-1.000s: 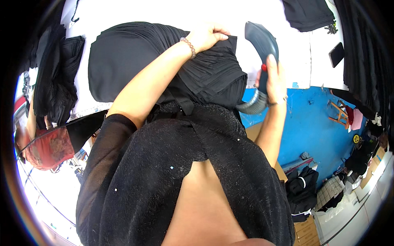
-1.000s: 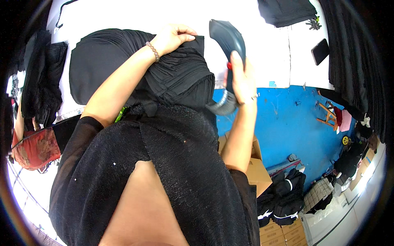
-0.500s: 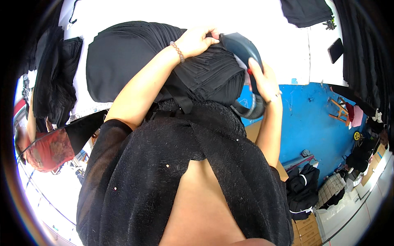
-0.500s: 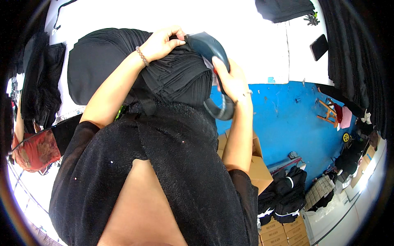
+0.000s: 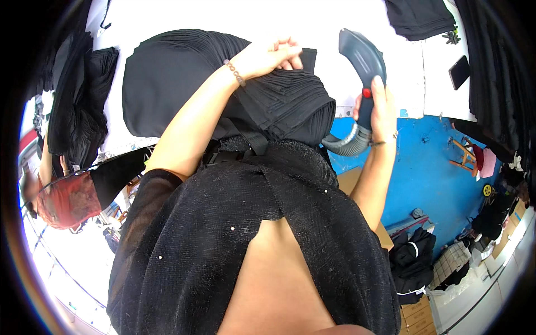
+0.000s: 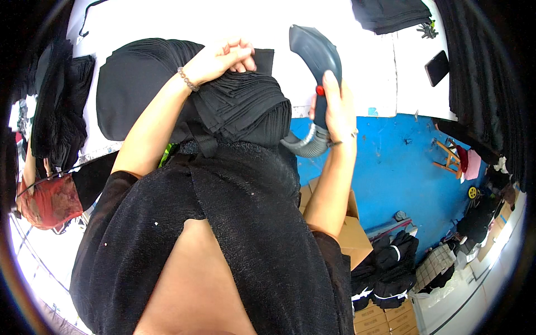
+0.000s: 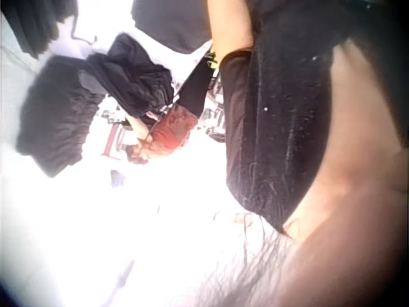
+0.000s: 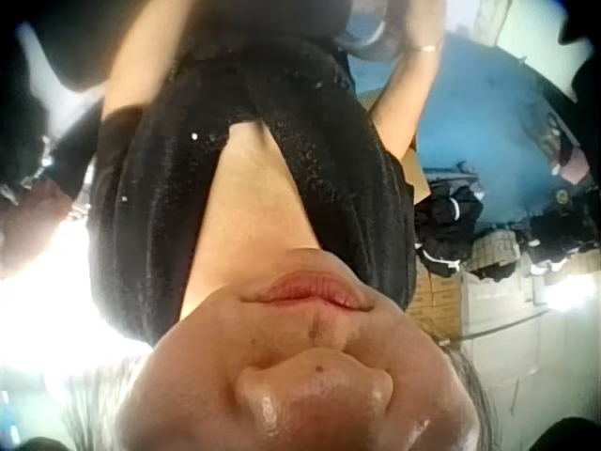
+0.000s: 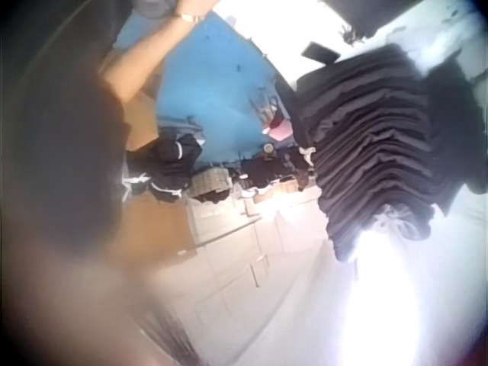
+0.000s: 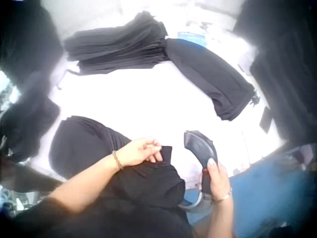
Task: The person scans individual black fabric items from a stack using a handheld scanner and moves them to the side of the table.
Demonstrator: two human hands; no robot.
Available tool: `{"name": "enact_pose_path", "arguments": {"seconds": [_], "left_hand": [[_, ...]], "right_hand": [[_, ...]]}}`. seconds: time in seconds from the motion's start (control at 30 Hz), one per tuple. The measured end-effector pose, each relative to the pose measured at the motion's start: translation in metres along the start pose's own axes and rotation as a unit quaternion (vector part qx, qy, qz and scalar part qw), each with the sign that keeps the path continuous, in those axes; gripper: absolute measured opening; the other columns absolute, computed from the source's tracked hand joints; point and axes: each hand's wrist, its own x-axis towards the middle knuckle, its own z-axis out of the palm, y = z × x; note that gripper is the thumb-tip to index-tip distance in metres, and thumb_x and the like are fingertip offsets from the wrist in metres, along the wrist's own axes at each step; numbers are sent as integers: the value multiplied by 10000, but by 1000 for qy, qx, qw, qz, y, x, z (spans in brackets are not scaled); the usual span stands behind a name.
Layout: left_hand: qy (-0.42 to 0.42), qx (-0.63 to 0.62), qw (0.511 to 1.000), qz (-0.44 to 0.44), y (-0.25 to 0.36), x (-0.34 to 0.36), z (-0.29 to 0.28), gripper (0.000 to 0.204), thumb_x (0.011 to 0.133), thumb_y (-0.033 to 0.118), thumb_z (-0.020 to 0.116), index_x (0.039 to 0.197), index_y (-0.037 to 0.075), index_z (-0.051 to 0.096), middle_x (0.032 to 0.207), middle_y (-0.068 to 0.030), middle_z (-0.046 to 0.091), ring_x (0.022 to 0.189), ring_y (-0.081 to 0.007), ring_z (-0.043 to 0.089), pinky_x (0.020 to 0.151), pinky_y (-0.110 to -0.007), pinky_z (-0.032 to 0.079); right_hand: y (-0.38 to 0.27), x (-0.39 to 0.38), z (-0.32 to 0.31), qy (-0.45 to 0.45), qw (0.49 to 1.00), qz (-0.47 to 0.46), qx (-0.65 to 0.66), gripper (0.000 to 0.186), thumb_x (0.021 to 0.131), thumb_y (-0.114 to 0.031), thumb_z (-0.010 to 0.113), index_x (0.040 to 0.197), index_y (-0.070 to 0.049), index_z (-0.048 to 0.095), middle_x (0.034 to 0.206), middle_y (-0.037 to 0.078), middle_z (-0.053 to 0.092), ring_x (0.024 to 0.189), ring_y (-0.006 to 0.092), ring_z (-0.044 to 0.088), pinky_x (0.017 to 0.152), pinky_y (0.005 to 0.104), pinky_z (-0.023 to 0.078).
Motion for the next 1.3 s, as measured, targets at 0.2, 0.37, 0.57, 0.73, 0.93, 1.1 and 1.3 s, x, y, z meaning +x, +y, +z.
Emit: {"name": "enact_pose_path", "arguments": {"seconds": [0.2,0.37,0.57,0.73,0.93,1.1,1.3], "left_hand": [[94,576,811,39,1,26,21,429,830,288,803,1117,24,624,1081,-203,615,1036,-390,648,922,-430,526],[115,483,868,17,-10,19,9,409,825,267,807,1125,32,657,1048,-185,672,986,-337,679,868,-399,545],[55,185,981,-36,-14,13,2,240,984,198,671,1109,-1,720,882,-6,723,839,-79,629,805,-256,514],[36,119,992,-19,-9,3,2,222,1006,172,638,1128,4,715,946,13,720,879,-65,616,847,-235,508],[18,109,994,19,-27,8,-5,210,1025,148,595,1103,-20,695,955,18,691,887,-69,603,856,-233,496],[18,82,996,31,-15,0,-5,204,1023,151,602,1088,-15,702,941,24,682,887,-67,598,850,-234,494],[13,36,999,-16,-3,2,-12,257,1047,227,564,1091,21,712,962,-10,715,932,-88,640,885,-239,507]], "right_hand": [[31,-23,-20,-36,998,25,-38,383,1018,-391,594,872,-38,569,606,46,566,451,133,541,441,273,438],[42,-35,-19,-34,997,43,-58,365,1013,-375,605,928,-20,586,623,35,556,470,123,543,448,272,443],[17,-11,15,-110,988,-2,-110,418,1005,-430,601,907,-24,590,622,24,558,493,114,544,469,289,449],[-7,3,24,-63,997,-35,-13,414,1013,-436,578,903,-36,580,599,29,555,455,126,528,451,274,435],[6,-6,24,-132,988,16,-80,420,1010,-444,580,915,-35,578,600,37,557,480,128,533,474,279,430],[-6,-12,7,-98,995,-1,-8,420,997,-446,594,934,-31,574,601,47,565,483,132,549,458,277,430],[6,-10,24,-135,989,1,-61,437,1008,-482,569,906,-57,562,586,42,550,472,130,529,466,278,432]]}}
